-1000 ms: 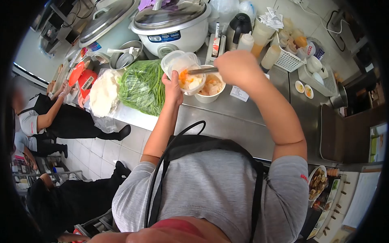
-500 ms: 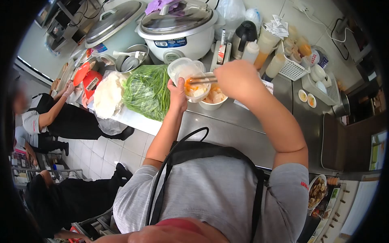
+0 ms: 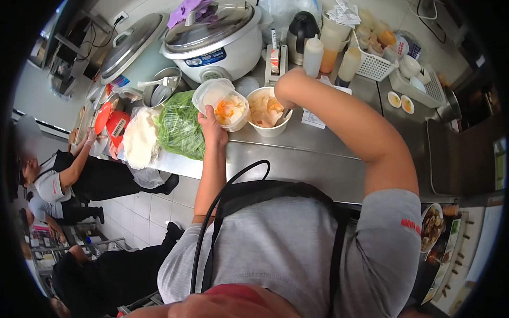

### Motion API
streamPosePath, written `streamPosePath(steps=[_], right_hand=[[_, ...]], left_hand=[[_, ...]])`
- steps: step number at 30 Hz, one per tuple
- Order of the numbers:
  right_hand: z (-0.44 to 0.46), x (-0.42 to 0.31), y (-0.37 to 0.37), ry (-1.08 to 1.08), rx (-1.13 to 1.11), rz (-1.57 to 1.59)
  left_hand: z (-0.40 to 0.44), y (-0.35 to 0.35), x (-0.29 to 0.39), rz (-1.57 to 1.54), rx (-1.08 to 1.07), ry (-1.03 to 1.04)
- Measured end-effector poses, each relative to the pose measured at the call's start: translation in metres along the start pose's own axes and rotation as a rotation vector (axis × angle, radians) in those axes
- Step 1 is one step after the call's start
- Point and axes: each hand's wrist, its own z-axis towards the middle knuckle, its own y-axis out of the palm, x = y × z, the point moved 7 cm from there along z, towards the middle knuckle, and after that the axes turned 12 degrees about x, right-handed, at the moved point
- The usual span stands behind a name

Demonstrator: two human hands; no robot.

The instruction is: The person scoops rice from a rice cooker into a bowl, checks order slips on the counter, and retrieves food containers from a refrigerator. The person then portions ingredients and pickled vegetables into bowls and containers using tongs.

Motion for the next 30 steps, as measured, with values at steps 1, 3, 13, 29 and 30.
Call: streamPosePath(steps=[1,3,13,29,30], right_hand=[[0.004,-0.001,0.004,-0.006,0.031,0.027],[0.006,0.005,0.013,-0.020,0.096,0.065],[-0.035,0.075,0.016,-0.019,0.254,0.853],[-0.087,0.041,-0.066,0.047,0.576,0.455],[-0.090,0.033,-0.068,-0.007,0.616,0.455]], left_hand=[[0.000,-0.001,0.000,0.010,0.005,-0.006],[-0.002,-0.003,0.000,0.015,0.022,-0.016],[0.001,0.002,-0.006,0.002,-0.024,-0.013],[-0.007,0.021,-0.024,0.051,-0.086,-0.077],[-0.004,0.020,-0.025,0.057,-0.085,-0.072]])
